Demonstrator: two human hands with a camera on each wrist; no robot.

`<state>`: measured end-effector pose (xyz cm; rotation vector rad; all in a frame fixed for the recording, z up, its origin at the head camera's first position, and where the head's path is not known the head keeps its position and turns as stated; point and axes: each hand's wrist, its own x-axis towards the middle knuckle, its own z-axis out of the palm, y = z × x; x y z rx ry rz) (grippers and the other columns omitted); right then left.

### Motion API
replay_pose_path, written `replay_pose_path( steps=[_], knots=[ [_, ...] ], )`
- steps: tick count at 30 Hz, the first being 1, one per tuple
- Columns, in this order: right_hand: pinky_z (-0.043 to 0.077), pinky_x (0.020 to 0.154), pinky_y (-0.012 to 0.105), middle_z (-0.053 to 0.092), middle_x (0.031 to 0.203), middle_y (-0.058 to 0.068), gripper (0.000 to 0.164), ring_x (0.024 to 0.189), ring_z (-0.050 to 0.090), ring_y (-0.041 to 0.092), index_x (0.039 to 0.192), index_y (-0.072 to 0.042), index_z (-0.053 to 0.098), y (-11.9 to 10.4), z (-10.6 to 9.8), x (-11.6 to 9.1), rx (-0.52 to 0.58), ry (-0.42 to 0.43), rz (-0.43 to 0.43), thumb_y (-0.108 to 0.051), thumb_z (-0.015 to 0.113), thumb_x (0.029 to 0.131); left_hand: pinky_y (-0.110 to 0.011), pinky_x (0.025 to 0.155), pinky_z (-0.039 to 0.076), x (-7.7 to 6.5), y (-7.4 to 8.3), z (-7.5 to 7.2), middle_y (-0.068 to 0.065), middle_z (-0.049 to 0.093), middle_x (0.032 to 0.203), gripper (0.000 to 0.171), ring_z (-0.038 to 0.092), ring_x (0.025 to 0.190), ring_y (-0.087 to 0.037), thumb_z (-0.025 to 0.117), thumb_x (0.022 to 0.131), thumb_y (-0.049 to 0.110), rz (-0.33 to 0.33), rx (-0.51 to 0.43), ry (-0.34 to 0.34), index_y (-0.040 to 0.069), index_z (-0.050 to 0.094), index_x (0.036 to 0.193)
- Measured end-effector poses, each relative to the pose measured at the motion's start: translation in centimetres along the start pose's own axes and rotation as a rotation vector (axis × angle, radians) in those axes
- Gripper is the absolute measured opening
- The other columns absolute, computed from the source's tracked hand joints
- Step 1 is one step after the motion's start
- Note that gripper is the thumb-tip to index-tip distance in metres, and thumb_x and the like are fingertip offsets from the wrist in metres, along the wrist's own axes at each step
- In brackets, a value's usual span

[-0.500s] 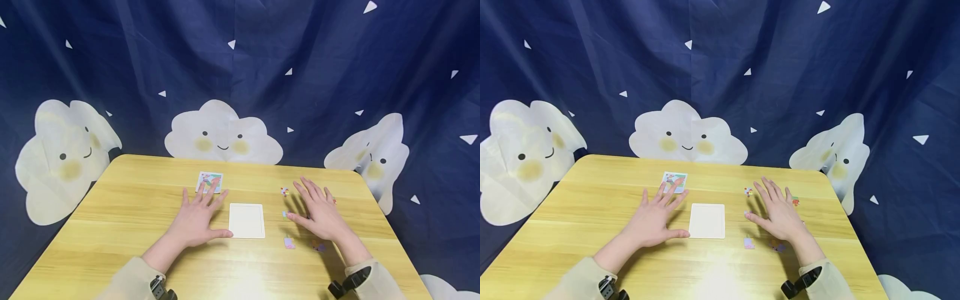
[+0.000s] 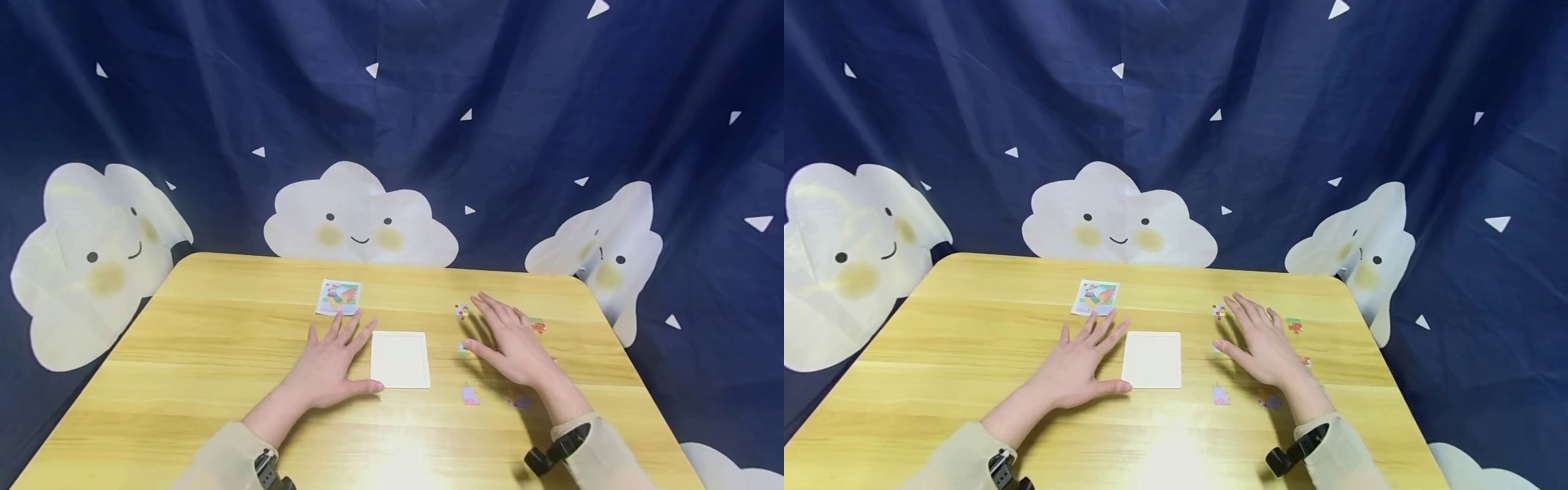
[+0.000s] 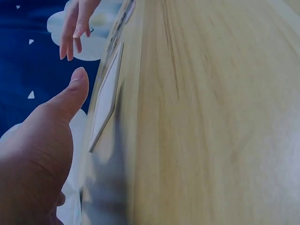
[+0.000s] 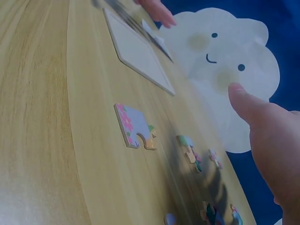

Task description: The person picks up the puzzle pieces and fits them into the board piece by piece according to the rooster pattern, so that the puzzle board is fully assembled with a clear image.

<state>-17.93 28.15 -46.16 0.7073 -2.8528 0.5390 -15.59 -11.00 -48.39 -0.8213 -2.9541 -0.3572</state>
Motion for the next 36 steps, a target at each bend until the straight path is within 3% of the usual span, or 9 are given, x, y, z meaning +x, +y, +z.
replay_pose_path(
  steps=[15,26,36],
  knots=[
    [0.024,0.115,0.068,0.038,0.166,0.016,0.075,0.149,0.037,0.043,0.164,-0.011,0.039,1.0,1.1,1.1,0.009,0.009,-0.041,-0.049,0.064,0.104,-0.083,0.112,0.015,1.0,0.6,1.0,-0.003,0.02,0.175,0.114,0.016,0.16,-0.037,0.051,0.085,0.091,0.008,-0.05,-0.114,0.019,0.029,0.169],
    [0.033,0.106,0.062,0.048,0.159,0.014,0.069,0.145,0.043,0.037,0.157,-0.007,0.05,1.9,2.0,2.5,0.021,-0.004,-0.032,-0.049,0.066,0.104,-0.08,0.116,0.013,1.3,0.2,1.5,-0.001,0.025,0.174,0.112,0.02,0.16,-0.033,0.051,0.087,0.09,0.023,-0.038,-0.146,0.014,0.034,0.167],
    [0.036,0.095,0.057,0.061,0.143,0.014,0.056,0.132,0.051,0.036,0.144,-0.004,0.064,2.7,2.5,4.2,0.029,-0.012,-0.02,-0.04,0.073,0.102,-0.079,0.116,0.013,1.4,0.2,1.9,0.0,0.028,0.173,0.111,0.021,0.159,-0.032,0.051,0.087,0.089,0.026,-0.059,-0.143,0.013,0.036,0.166]
  ],
)
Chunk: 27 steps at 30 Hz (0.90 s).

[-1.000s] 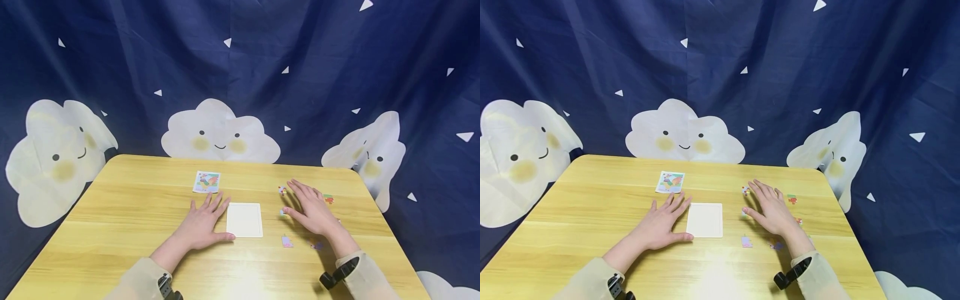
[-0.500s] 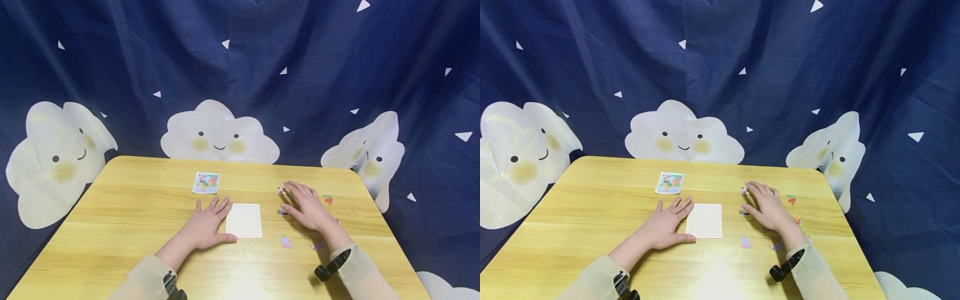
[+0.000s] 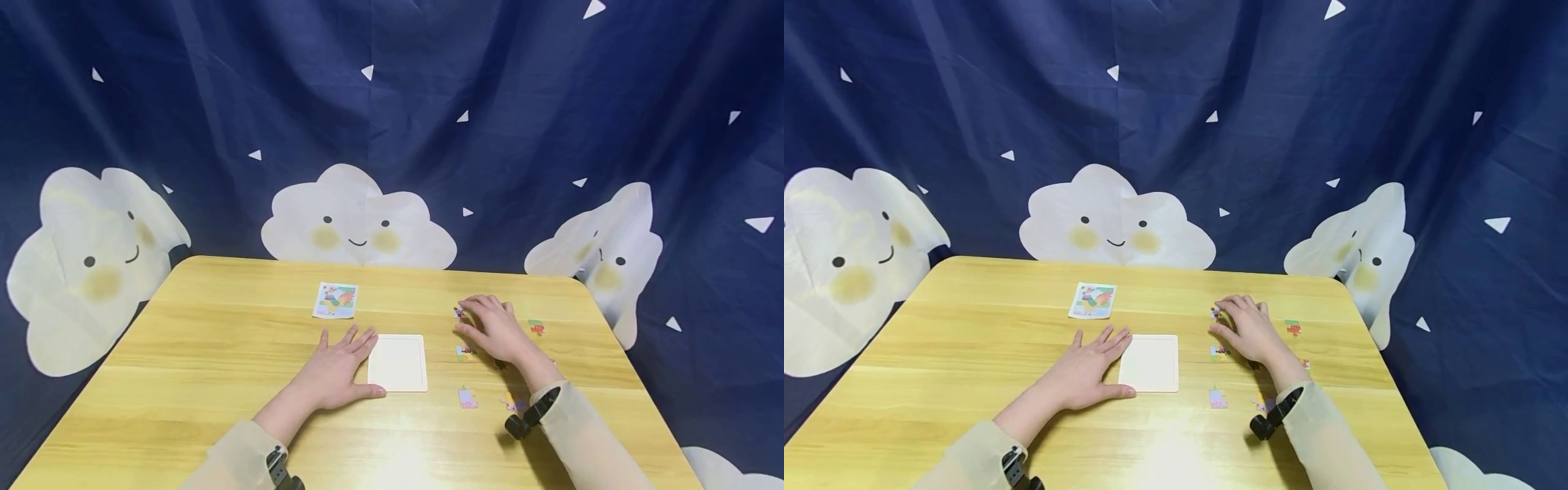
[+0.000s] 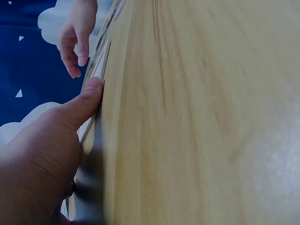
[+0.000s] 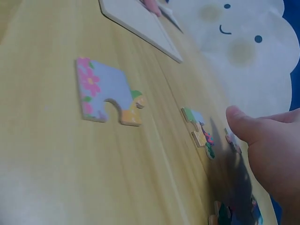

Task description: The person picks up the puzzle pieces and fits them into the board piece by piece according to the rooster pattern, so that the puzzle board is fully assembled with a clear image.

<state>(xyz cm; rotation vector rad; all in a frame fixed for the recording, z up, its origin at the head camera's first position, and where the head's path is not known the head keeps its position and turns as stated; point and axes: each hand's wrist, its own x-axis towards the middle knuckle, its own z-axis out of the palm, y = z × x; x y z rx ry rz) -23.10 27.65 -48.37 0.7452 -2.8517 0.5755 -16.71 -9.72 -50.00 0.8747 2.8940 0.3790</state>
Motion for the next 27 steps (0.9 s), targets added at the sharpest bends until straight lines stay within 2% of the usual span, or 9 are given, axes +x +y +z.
replay_pose_path(
  steps=[10,18,24,27],
  knots=[
    [0.032,0.085,0.052,0.065,0.129,0.01,0.04,0.119,0.054,0.032,0.134,-0.007,0.071,1.0,0.6,1.1,0.028,-0.037,0.062,-0.031,0.074,0.102,-0.08,0.116,0.01,0.1,0.2,0.1,0.001,0.026,0.173,0.113,0.02,0.159,-0.031,0.053,0.085,0.09,-0.003,-0.038,-0.013,0.013,0.035,0.167],
    [0.03,0.083,0.05,0.063,0.123,0.009,0.039,0.113,0.055,0.031,0.134,-0.005,0.071,1.1,1.0,1.6,0.106,-0.033,0.097,-0.022,0.078,0.099,-0.08,0.116,0.008,0.0,0.2,0.1,0.002,0.026,0.173,0.113,0.019,0.16,-0.029,0.054,0.085,0.089,-0.011,-0.033,-0.012,0.014,0.035,0.167],
    [0.031,0.081,0.047,0.061,0.114,0.007,0.038,0.095,0.054,0.025,0.129,-0.005,0.073,0.9,1.1,1.9,0.146,0.004,0.11,-0.017,0.083,0.094,-0.08,0.116,0.008,0.0,0.1,-0.1,0.001,0.026,0.173,0.113,0.019,0.16,-0.03,0.055,0.085,0.089,-0.01,-0.036,-0.008,0.013,0.036,0.166],
    [0.039,0.08,0.044,0.064,0.1,0.003,0.039,0.083,0.054,0.02,0.128,-0.006,0.074,0.9,1.1,1.9,0.153,0.028,0.111,-0.019,0.085,0.092,-0.08,0.117,0.007,-0.1,0.1,-0.2,0.001,0.027,0.173,0.112,0.02,0.159,-0.03,0.056,0.085,0.087,-0.014,-0.04,-0.009,0.012,0.036,0.166]
  ],
)
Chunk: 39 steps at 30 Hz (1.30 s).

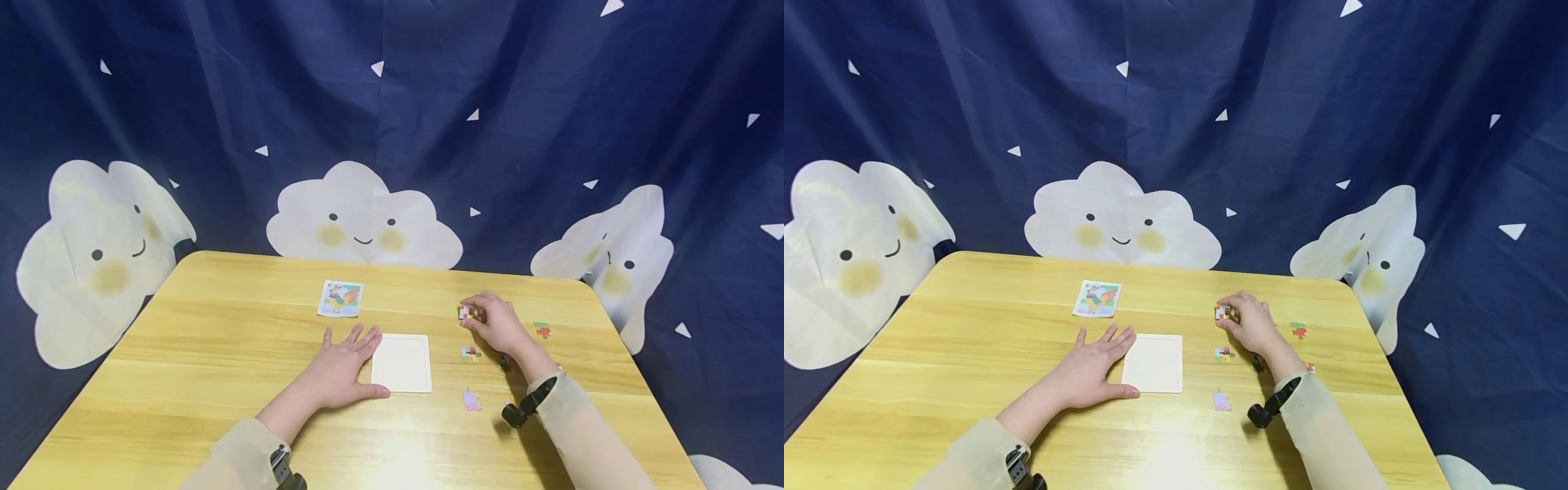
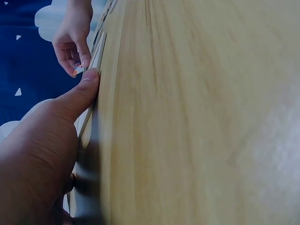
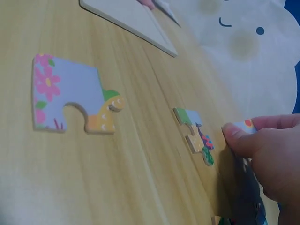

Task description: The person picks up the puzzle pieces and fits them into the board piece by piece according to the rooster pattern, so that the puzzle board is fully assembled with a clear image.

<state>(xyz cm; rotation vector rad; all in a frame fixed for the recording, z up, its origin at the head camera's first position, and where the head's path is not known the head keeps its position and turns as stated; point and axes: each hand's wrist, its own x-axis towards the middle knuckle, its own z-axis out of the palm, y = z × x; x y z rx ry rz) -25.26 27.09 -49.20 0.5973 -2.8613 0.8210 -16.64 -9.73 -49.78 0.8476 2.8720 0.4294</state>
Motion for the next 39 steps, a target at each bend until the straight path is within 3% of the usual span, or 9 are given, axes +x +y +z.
replay_pose_path(
  steps=[4,8,14,20,24,30,39],
  knots=[
    [0.047,0.068,0.036,0.062,0.083,-0.003,0.042,0.071,0.052,0.016,0.126,-0.004,0.076,0.1,0.0,-0.2,0.017,0.027,-0.012,-0.019,0.088,0.088,-0.079,0.117,0.007,-0.1,0.1,-0.2,0.001,0.027,0.173,0.112,0.02,0.16,-0.029,0.057,0.086,0.087,-0.005,0.004,-0.004,0.012,0.036,0.166],
    [0.043,0.065,0.033,0.059,0.082,-0.006,0.046,0.069,0.049,0.013,0.127,-0.002,0.076,0.3,-0.1,-0.3,-0.051,0.03,-0.069,-0.022,0.088,0.088,-0.08,0.117,0.007,-0.1,0.0,-0.1,0.001,0.027,0.173,0.112,0.02,0.16,-0.029,0.056,0.086,0.087,-0.006,0.003,-0.005,0.013,0.036,0.166],
    [0.046,0.065,0.035,0.064,0.092,-0.001,0.047,0.07,0.051,0.013,0.134,0.001,0.072,0.4,-0.5,-0.4,-0.159,-0.015,-0.149,-0.021,0.083,0.094,-0.08,0.116,0.008,0.0,0.0,-0.1,0.001,0.027,0.173,0.112,0.021,0.159,-0.029,0.055,0.085,0.089,-0.005,0.009,-0.001,0.013,0.037,0.166],
    [0.046,0.077,0.044,0.069,0.109,0.006,0.048,0.085,0.062,0.019,0.142,0.001,0.066,0.1,-1.1,-0.6,-0.228,-0.097,-0.14,-0.015,0.077,0.099,-0.08,0.116,0.008,0.1,0.1,-0.1,0.001,0.028,0.173,0.112,0.02,0.16,-0.029,0.056,0.085,0.088,-0.007,0.007,-0.004,0.013,0.037,0.166],
    [0.042,0.079,0.044,0.068,0.113,0.006,0.047,0.086,0.062,0.018,0.144,-0.002,0.065,-0.1,-1.2,-0.6,-0.257,-0.127,-0.131,-0.012,0.076,0.1,-0.08,0.116,0.008,0.0,0.1,-0.2,0.001,0.027,0.173,0.112,0.02,0.159,-0.029,0.057,0.085,0.088,-0.009,0.006,-0.006,0.012,0.037,0.166],
    [0.043,0.083,0.048,0.069,0.109,0.001,0.043,0.096,0.065,0.02,0.14,-0.005,0.069,-0.3,-1.3,-0.8,-0.247,-0.115,-0.11,-0.012,0.078,0.098,-0.08,0.116,0.008,0.1,0.1,-0.1,0.001,0.028,0.172,0.112,0.021,0.159,-0.029,0.057,0.085,0.088,-0.006,0.001,-0.003,0.012,0.038,0.166],
    [0.041,0.087,0.049,0.07,0.107,-0.001,0.04,0.091,0.065,0.018,0.138,-0.005,0.068,-0.4,-1.6,-1.0,-0.107,-0.108,-0.051,-0.012,0.076,0.1,-0.08,0.116,0.008,0.0,0.1,-0.1,0.0,0.028,0.172,0.113,0.021,0.159,-0.03,0.056,0.085,0.088,-0.006,0.0,-0.001,0.012,0.037,0.166]
  ],
)
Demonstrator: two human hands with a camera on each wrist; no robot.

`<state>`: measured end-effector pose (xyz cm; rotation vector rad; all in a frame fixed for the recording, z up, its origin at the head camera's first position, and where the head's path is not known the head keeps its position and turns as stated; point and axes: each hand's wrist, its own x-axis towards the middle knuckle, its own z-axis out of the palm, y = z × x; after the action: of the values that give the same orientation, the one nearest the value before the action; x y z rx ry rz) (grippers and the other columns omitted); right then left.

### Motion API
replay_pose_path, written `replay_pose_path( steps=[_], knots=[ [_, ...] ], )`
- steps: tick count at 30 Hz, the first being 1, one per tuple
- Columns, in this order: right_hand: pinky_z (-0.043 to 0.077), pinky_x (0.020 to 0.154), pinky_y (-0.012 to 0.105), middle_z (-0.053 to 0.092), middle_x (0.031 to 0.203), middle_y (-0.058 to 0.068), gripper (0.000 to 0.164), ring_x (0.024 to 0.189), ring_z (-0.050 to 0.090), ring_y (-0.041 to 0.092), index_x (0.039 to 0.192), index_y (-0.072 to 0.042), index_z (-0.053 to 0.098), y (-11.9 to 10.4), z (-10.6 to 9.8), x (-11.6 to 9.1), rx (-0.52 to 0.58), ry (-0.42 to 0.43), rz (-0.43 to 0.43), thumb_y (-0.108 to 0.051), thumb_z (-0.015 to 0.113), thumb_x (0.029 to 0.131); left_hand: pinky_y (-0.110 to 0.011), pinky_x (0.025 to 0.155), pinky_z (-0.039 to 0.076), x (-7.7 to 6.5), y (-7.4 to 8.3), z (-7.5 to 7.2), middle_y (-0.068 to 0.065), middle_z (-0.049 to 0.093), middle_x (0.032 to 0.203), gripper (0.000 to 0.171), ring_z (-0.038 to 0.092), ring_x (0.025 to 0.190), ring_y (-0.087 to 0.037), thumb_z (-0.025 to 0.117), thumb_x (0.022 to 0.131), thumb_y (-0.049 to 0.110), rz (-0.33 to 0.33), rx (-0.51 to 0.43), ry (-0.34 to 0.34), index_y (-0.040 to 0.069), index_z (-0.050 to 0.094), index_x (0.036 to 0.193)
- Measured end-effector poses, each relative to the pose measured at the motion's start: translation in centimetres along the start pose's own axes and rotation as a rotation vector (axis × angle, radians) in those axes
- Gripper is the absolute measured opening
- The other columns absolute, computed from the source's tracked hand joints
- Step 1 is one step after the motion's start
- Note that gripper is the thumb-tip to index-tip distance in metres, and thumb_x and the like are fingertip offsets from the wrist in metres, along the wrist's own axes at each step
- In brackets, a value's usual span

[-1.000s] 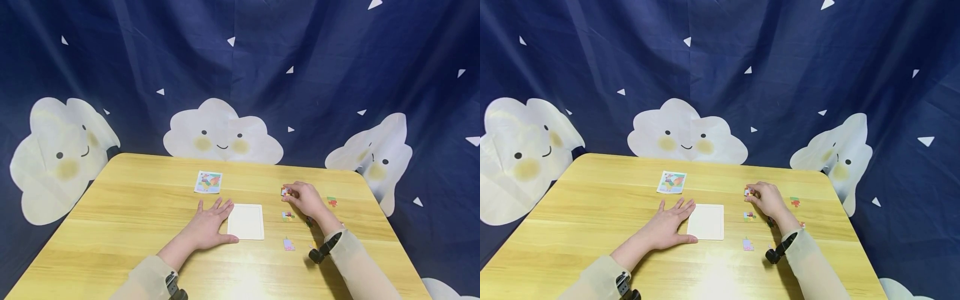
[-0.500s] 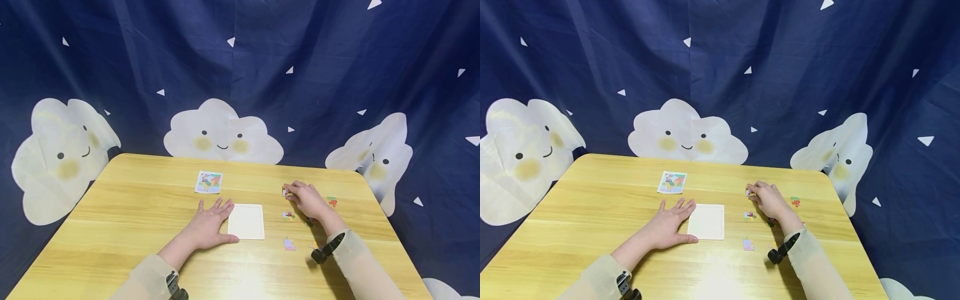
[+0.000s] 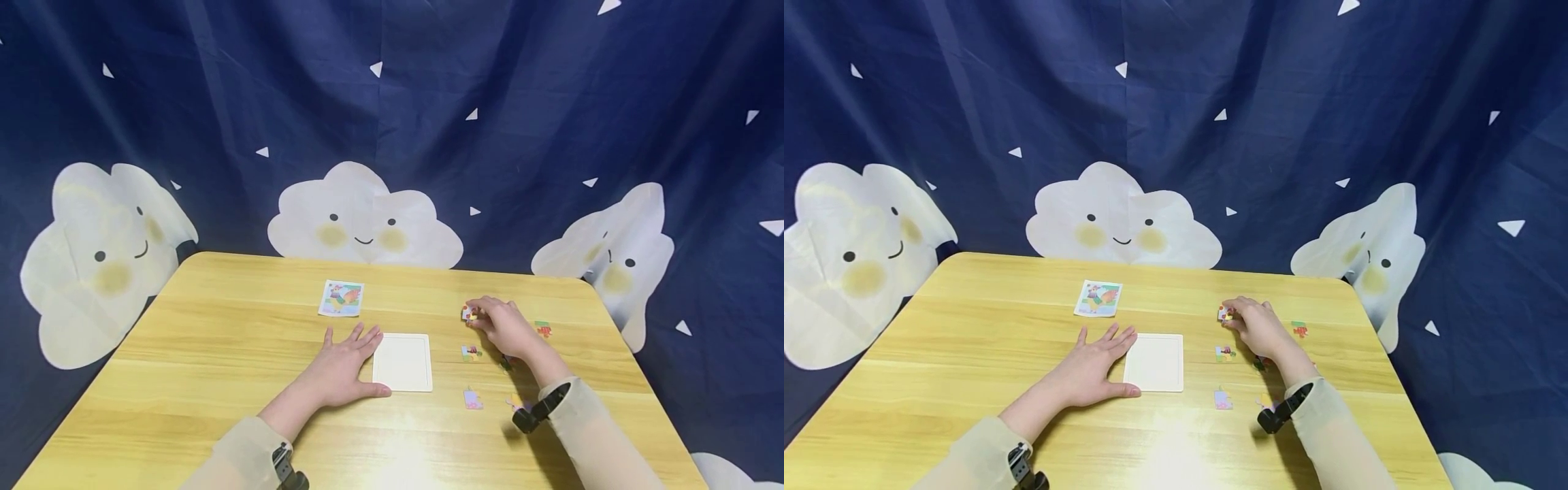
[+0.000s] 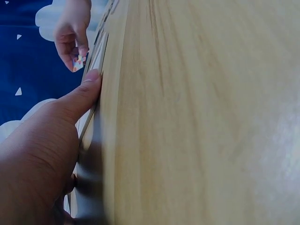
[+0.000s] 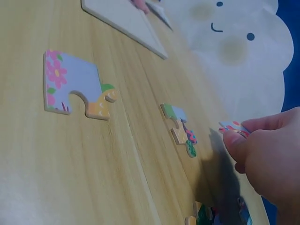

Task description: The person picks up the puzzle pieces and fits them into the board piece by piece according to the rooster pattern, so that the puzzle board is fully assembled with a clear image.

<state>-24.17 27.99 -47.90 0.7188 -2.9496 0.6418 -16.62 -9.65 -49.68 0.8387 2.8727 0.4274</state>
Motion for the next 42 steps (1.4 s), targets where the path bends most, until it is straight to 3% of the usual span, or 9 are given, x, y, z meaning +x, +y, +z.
replay_pose_path(
  steps=[9,14,17,25,33,42],
  knots=[
    [0.043,0.086,0.044,0.067,0.106,-0.003,0.039,0.084,0.057,0.016,0.139,-0.003,0.067,-0.8,-0.8,-0.4,0.117,0.014,-0.044,-0.008,0.073,0.101,-0.081,0.115,0.008,0.1,-0.1,0.0,-0.001,0.027,0.172,0.115,0.02,0.159,-0.031,0.056,0.084,0.089,0.005,0.0,0.005,0.011,0.036,0.166],
    [0.051,0.075,0.035,0.067,0.111,0.001,0.04,0.086,0.058,0.016,0.139,0.001,0.066,-1.5,-1.1,-0.7,0.166,0.019,-0.074,-0.006,0.072,0.101,-0.081,0.115,0.008,0.0,0.0,-0.1,-0.001,0.027,0.172,0.115,0.021,0.159,-0.031,0.059,0.083,0.088,0.002,-0.015,0.006,0.011,0.037,0.165],
    [0.05,0.07,0.032,0.065,0.114,0.005,0.039,0.084,0.056,0.016,0.138,0.002,0.067,-2.0,-1.1,-0.8,0.176,0.035,-0.096,-0.004,0.073,0.1,-0.081,0.115,0.008,0.0,0.0,0.0,-0.001,0.028,0.172,0.115,0.022,0.159,-0.032,0.06,0.083,0.087,0.003,-0.021,0.01,0.011,0.037,0.165],
    [0.038,0.081,0.041,0.059,0.118,0.007,0.038,0.081,0.051,0.014,0.136,-0.002,0.07,-3.0,-0.7,-0.8,0.157,0.053,-0.113,-0.005,0.075,0.098,-0.081,0.116,0.006,-0.1,0.1,0.2,-0.001,0.029,0.172,0.115,0.021,0.159,-0.032,0.062,0.082,0.087,0.002,-0.034,0.019,0.011,0.038,0.165],
    [0.038,0.083,0.043,0.059,0.118,0.005,0.038,0.081,0.05,0.017,0.139,-0.003,0.068,-4.1,-0.3,-0.6,0.201,0.025,-0.116,-0.009,0.072,0.102,-0.082,0.115,0.009,0.1,-0.3,0.4,0.0,0.029,0.172,0.117,0.021,0.159,-0.033,0.058,0.08,0.091,0.002,-0.009,0.031,0.012,0.039,0.165],
    [0.038,0.087,0.044,0.06,0.124,0.004,0.039,0.078,0.052,0.012,0.141,-0.002,0.067,-5.5,0.7,-0.1,0.249,-0.015,-0.145,-0.009,0.069,0.103,-0.079,0.117,0.003,0.0,-0.4,0.5,0.002,0.029,0.171,0.117,0.019,0.16,-0.03,0.062,0.08,0.089,-0.01,-0.059,0.024,0.012,0.037,0.166]
  ],
)
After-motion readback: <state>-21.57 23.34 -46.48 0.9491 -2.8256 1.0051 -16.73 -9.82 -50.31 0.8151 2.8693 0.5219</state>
